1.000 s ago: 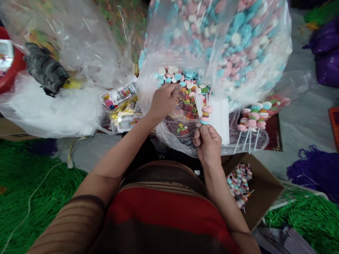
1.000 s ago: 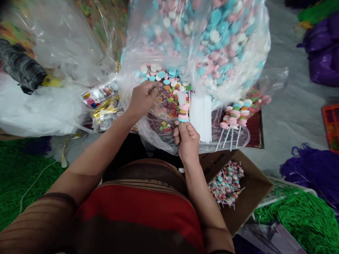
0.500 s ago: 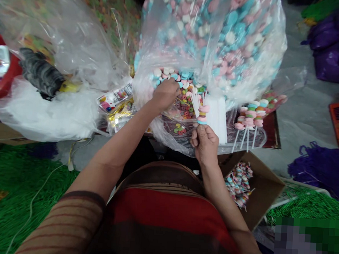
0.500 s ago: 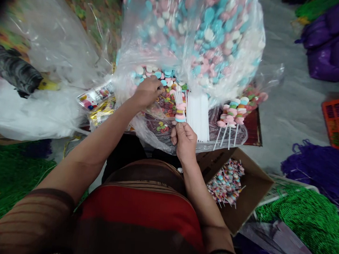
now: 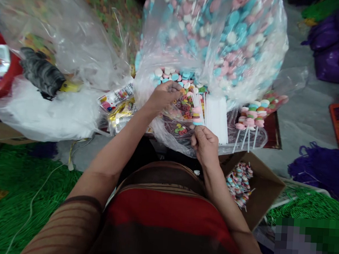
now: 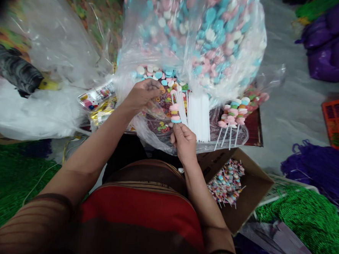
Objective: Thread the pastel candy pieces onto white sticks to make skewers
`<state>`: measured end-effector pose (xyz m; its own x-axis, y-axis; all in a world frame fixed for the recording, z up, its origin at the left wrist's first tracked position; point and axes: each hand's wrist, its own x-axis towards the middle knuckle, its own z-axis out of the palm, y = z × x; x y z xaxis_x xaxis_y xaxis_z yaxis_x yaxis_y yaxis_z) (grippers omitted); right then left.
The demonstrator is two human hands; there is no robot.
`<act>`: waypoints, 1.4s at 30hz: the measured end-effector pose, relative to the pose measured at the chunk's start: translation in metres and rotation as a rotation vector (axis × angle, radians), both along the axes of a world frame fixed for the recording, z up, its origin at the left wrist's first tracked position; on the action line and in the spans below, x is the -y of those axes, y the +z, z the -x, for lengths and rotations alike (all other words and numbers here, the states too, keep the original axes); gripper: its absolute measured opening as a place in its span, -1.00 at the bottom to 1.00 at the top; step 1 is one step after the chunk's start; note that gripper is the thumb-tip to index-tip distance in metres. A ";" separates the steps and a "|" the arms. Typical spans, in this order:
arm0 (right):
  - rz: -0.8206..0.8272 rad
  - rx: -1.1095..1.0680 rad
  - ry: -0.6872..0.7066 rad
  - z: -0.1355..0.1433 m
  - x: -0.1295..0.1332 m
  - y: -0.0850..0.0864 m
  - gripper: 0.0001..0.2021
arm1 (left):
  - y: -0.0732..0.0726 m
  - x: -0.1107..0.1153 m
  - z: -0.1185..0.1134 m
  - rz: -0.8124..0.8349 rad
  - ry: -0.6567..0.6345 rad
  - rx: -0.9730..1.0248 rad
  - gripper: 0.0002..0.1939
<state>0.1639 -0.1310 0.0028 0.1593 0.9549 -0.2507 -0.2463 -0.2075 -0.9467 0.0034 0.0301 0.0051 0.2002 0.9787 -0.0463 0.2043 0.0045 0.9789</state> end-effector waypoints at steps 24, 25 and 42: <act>0.051 -0.026 0.050 0.007 0.004 0.028 -0.56 | 0.019 0.062 -0.010 -0.633 -0.059 -0.342 -0.86; 0.046 -0.042 0.042 0.006 0.004 0.028 -0.56 | 0.017 0.062 -0.010 -0.605 -0.075 -0.299 -0.88; -0.013 0.104 0.104 0.002 0.010 0.014 -0.52 | -0.002 0.050 -0.006 -0.130 0.133 0.175 -0.93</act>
